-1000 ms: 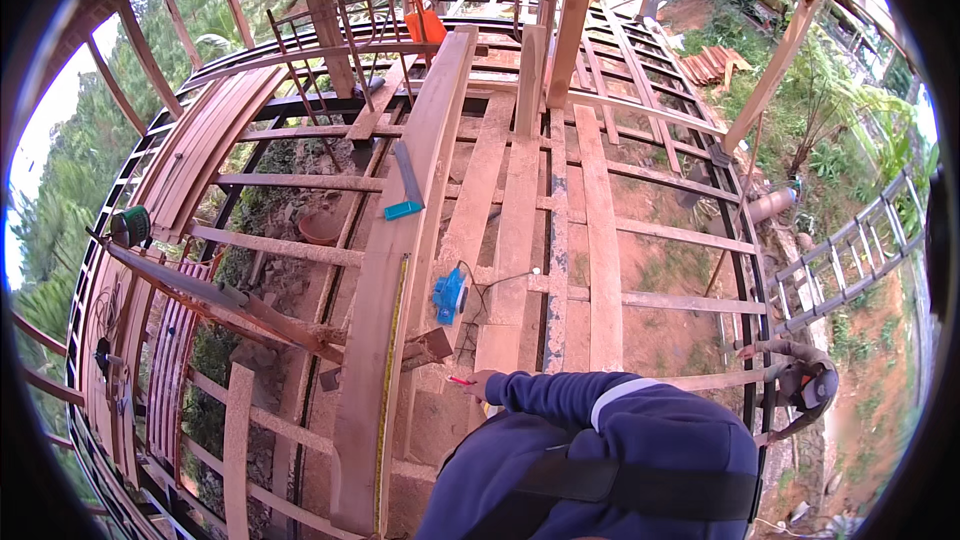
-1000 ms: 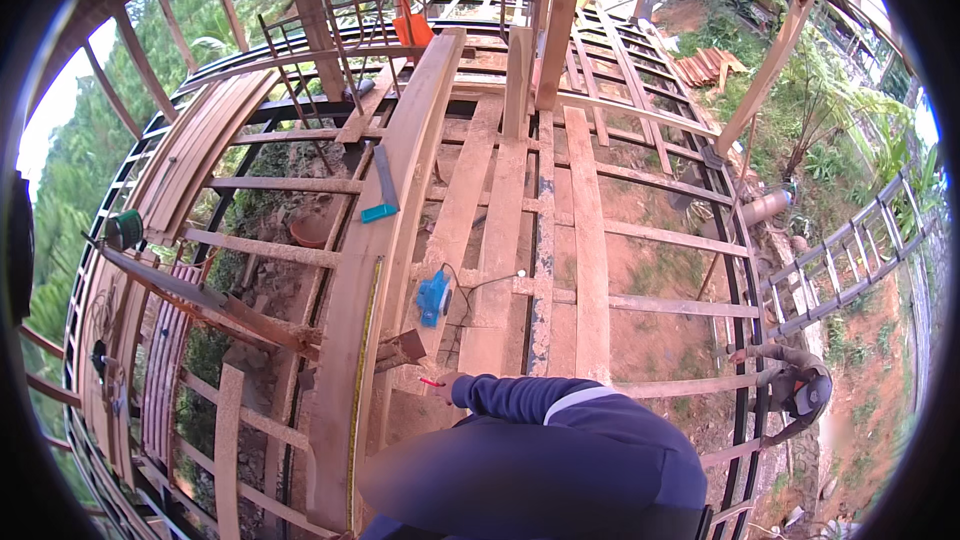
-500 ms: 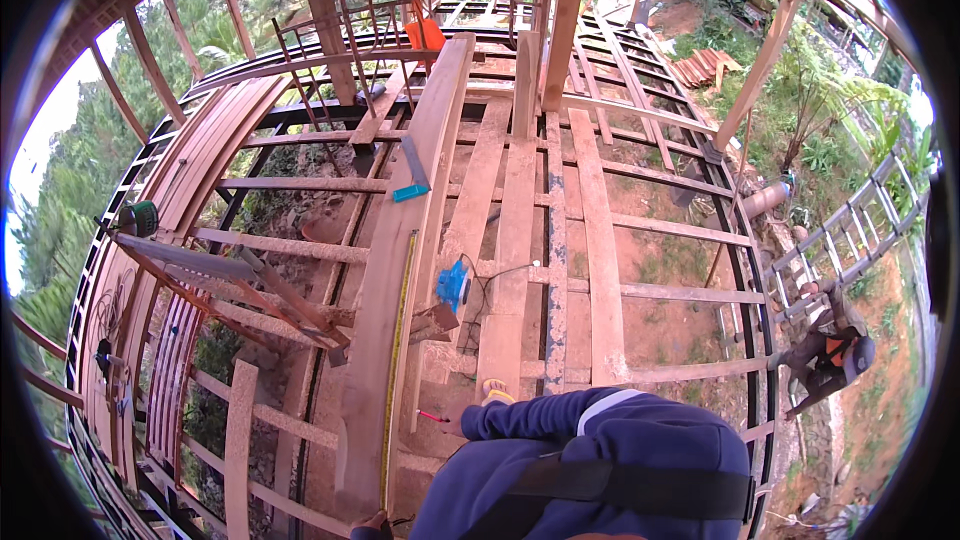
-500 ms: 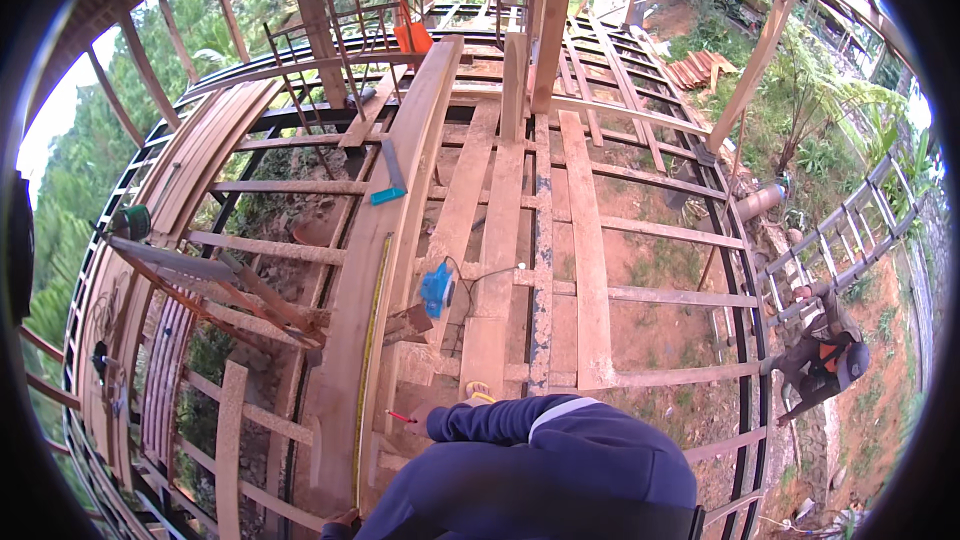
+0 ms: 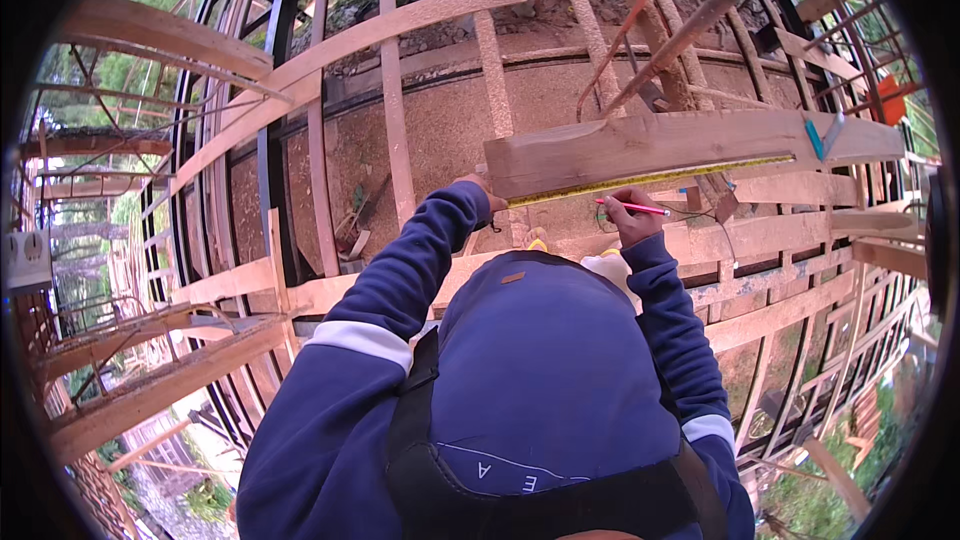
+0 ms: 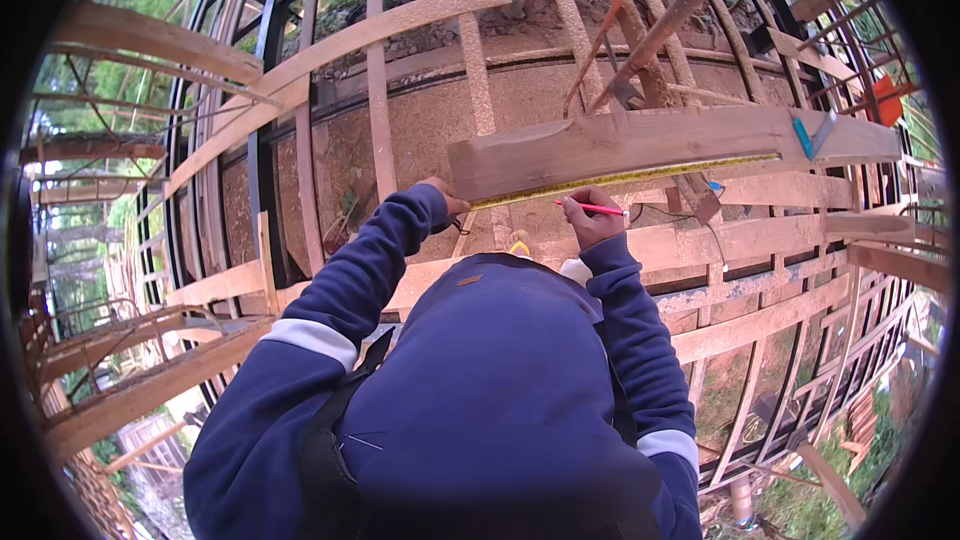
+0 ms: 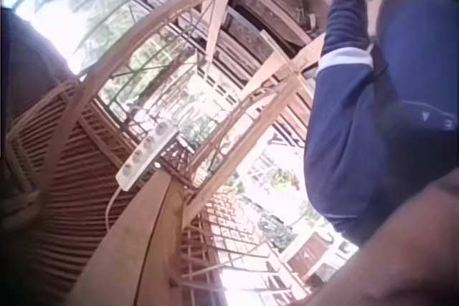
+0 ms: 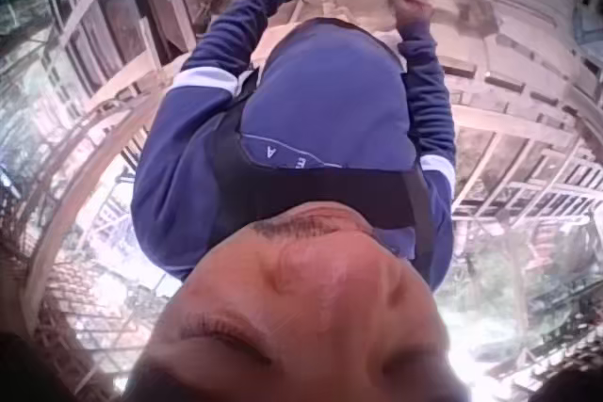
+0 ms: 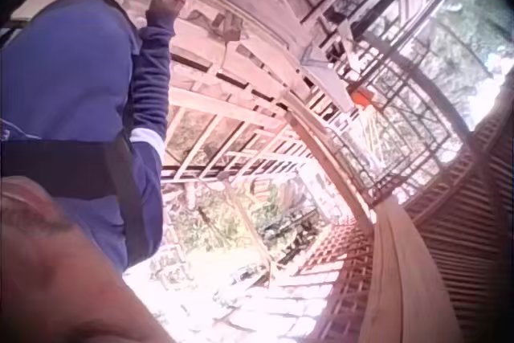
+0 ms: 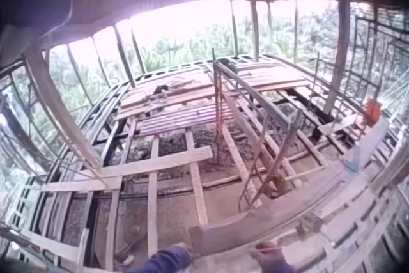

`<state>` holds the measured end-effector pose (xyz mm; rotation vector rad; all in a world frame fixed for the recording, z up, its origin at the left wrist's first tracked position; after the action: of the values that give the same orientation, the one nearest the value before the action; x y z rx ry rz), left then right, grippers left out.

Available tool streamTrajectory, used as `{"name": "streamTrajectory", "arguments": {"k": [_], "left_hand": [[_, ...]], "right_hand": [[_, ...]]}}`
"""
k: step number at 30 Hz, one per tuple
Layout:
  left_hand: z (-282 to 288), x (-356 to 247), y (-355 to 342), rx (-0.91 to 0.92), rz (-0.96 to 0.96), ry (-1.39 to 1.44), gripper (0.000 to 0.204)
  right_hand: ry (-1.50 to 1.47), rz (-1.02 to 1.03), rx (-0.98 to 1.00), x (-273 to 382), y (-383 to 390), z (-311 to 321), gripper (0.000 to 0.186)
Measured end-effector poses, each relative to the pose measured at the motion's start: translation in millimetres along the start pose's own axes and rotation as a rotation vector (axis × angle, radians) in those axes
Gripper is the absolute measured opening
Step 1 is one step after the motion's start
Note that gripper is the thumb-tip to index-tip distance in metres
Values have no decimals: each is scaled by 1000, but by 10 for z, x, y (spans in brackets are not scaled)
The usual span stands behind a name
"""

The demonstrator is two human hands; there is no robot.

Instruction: The person measures a wooden plank with a tape measure and marks cutting lines using a combination square and a pencil while standing on a construction frame.

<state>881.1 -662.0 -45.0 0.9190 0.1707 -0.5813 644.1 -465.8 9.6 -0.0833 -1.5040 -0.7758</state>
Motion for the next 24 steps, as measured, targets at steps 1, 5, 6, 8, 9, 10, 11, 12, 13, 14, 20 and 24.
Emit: {"name": "streamTrajectory", "arguments": {"k": [1,5,6,8,9,10,11,12,13,14,20,24], "left_hand": [[-15,9,38,-6,12,22,41],[-32,13,92,-17,-28,34,43],[-55,35,75,-23,-25,27,43],[-28,-38,85,-17,-27,21,43],[-13,-65,82,-12,-13,34,43],[-13,-29,99,-11,12,50,44],[-18,0,93,10,11,75,46],[-18,32,94,9,19,85,46],[14,-7,85,7,15,74,46],[38,-53,84,6,9,61,47],[12,-1,17,8,-102,26,49],[38,-1,80,2,-2,99,49]], "right_hand": [[97,5,34,-32,-62,-80,16],[107,-82,228,-50,-189,-552,13],[116,-86,235,-82,-204,-646,13],[78,-71,360,-130,-253,-803,13],[90,-58,370,-146,-289,-849,13],[98,-62,386,-92,-293,-925,13],[225,8,368,23,-281,-983,12],[350,79,347,94,-280,-1049,11],[355,74,344,78,-318,-1072,11],[337,72,358,33,-365,-1097,12],[410,133,326,-27,-449,-1279,15],[470,137,299,-59,-493,-1308,15]]}}
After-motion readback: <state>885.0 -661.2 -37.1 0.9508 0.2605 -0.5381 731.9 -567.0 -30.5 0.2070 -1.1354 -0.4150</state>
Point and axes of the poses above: each hand's wrist, its own y-axis away from the middle knuckle, its own z-axis out of the back of the hand, x = y × z, the point moved 3 cm from there along -y, towards the middle knuckle, and after that the axes turned 15 degrees about -z, right-handed, at the moved point
